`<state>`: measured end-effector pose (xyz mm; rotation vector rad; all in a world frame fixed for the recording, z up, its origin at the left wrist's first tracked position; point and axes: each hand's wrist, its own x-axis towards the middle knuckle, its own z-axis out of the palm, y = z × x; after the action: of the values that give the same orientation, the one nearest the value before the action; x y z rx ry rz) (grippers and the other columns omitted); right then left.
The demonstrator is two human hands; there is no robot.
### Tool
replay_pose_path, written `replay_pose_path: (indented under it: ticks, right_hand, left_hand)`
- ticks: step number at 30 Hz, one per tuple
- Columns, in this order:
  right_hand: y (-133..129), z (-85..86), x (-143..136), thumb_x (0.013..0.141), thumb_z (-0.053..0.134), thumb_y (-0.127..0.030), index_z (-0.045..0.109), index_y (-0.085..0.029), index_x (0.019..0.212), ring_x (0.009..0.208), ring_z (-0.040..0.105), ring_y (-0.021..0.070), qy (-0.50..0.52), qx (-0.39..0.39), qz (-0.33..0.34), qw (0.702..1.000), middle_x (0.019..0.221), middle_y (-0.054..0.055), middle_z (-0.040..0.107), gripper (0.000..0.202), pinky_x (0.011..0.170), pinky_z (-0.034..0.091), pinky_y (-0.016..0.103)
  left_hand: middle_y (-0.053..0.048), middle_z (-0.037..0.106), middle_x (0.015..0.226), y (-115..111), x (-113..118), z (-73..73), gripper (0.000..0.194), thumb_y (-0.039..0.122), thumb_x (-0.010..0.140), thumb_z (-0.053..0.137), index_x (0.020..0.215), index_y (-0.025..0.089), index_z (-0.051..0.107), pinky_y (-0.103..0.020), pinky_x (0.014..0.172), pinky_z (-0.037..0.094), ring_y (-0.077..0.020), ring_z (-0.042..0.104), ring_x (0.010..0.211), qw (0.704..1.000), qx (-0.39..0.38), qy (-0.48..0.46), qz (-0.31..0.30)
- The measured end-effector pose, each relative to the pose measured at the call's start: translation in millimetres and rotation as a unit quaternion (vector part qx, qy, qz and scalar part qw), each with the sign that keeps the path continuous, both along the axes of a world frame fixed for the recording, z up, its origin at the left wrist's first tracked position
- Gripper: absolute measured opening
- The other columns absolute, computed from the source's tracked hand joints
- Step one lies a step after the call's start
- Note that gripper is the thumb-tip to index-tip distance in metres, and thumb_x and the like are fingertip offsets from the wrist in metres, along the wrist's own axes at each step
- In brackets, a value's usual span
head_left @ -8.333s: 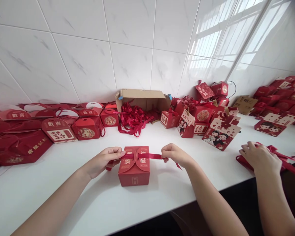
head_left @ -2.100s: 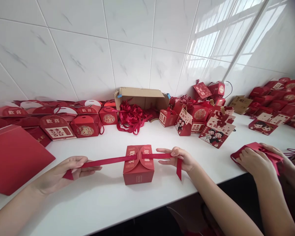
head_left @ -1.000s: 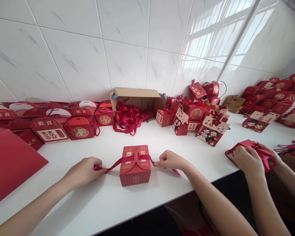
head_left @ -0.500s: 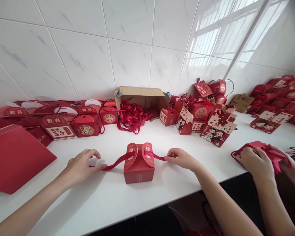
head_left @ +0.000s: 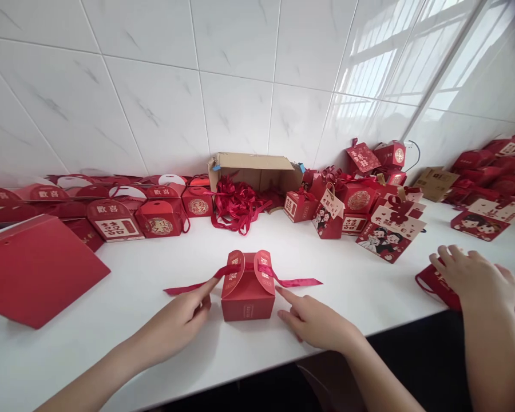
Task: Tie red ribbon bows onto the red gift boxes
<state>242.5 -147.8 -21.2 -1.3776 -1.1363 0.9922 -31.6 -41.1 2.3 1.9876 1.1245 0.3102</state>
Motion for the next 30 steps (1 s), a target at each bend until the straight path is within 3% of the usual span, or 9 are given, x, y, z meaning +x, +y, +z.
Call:
replay_pose_path:
  ticks: [2, 5, 9, 11, 14, 18, 23, 30]
  right_hand:
    - [6.4, -0.8, -7.0, 0.073, 0.066, -0.048, 0.067, -0.021, 0.095, 0.067, 0.056, 0.0166, 0.056, 0.016, -0.020, 0.998, 0.076, 0.005, 0.064, 0.035, 0.057, 0.042, 0.028]
    - [14.1, -4.9, -20.5, 0.073, 0.067, -0.048, 0.066, -0.021, 0.104, 0.070, 0.057, 0.0163, 0.147, 0.032, -0.049, 0.987, 0.087, 0.007, 0.065, 0.041, 0.058, 0.043, 0.027]
    - [19.2, -12.1, -31.9, 0.076, 0.069, -0.045, 0.064, -0.026, 0.110, 0.074, 0.059, 0.0139, 0.287, 0.032, -0.067, 0.955, 0.107, 0.007, 0.063, 0.039, 0.059, 0.045, 0.025]
    - [22.0, -11.3, -30.5, 0.077, 0.069, -0.042, 0.065, -0.027, 0.107, 0.080, 0.060, 0.0129, 0.355, 0.048, -0.079, 0.930, 0.109, 0.004, 0.062, 0.033, 0.063, 0.047, 0.024]
    - [27.2, -3.4, -20.8, 0.075, 0.072, -0.038, 0.070, -0.025, 0.092, 0.085, 0.061, 0.0129, 0.415, 0.077, -0.107, 0.900, 0.100, 0.001, 0.064, 0.022, 0.068, 0.049, 0.023]
    - [32.5, 13.6, -5.9, 0.070, 0.078, -0.032, 0.071, -0.023, 0.077, 0.080, 0.063, 0.0115, 0.404, 0.125, -0.148, 0.894, 0.084, -0.002, 0.066, 0.014, 0.067, 0.050, 0.022]
    - [38.4, 38.5, -0.8, 0.067, 0.079, -0.025, 0.068, -0.023, 0.072, 0.071, 0.062, 0.0093, 0.308, 0.208, -0.151, 0.916, 0.075, -0.004, 0.065, 0.013, 0.068, 0.051, 0.023]
    - [58.2, 79.6, -2.0, 0.074, 0.073, -0.029, 0.069, -0.021, 0.080, 0.063, 0.056, 0.0094, 0.117, 0.307, -0.130, 0.936, 0.070, -0.002, 0.062, 0.011, 0.061, 0.049, 0.024]
  left_hand:
    - [-0.005, 0.064, 0.104, 2.8, 2.6, -4.1, 0.059, 0.030, 0.082, 0.049, 0.139, 0.027, 0.039, -0.027, 0.078, 0.045, -0.0194, 0.060, 0.088, 0.995, -0.029, -0.071, 0.059]
    - [-0.005, 0.059, 0.122, 4.1, 6.6, -1.2, 0.047, 0.021, 0.078, 0.053, 0.125, 0.029, 0.050, -0.026, 0.071, 0.047, -0.0194, 0.060, 0.095, 0.957, -0.120, -0.219, 0.146]
    - [-0.003, 0.065, 0.106, 7.4, 13.5, 13.7, 0.011, 0.018, 0.081, 0.057, 0.090, 0.023, 0.061, -0.027, 0.071, 0.052, -0.0195, 0.063, 0.097, 0.830, -0.259, -0.436, 0.232]
    - [-0.002, 0.066, 0.094, 11.0, 16.6, 21.4, 0.011, 0.016, 0.084, 0.054, 0.085, 0.022, 0.064, -0.026, 0.067, 0.054, -0.0166, 0.065, 0.087, 0.772, -0.280, -0.499, 0.276]
    - [0.000, 0.068, 0.086, 15.2, 19.4, 30.6, 0.018, 0.014, 0.088, 0.050, 0.083, 0.021, 0.066, -0.024, 0.061, 0.054, -0.0121, 0.064, 0.073, 0.731, -0.254, -0.546, 0.320]
    - [0.002, 0.070, 0.085, 16.5, 18.5, 38.4, 0.016, 0.018, 0.088, 0.054, 0.082, 0.022, 0.069, -0.023, 0.062, 0.053, -0.0108, 0.062, 0.072, 0.731, -0.219, -0.564, 0.315]
    - [0.002, 0.071, 0.097, 19.6, 15.9, 51.0, 0.003, 0.024, 0.074, 0.073, 0.077, 0.022, 0.072, -0.021, 0.066, 0.051, -0.0129, 0.060, 0.090, 0.780, -0.060, -0.566, 0.261]
    - [-0.002, 0.071, 0.081, 24.6, 29.7, 93.6, 0.018, 0.030, 0.067, 0.079, 0.082, 0.020, 0.076, -0.027, 0.070, 0.049, -0.0145, 0.060, 0.077, 0.836, 0.119, -0.506, 0.173]
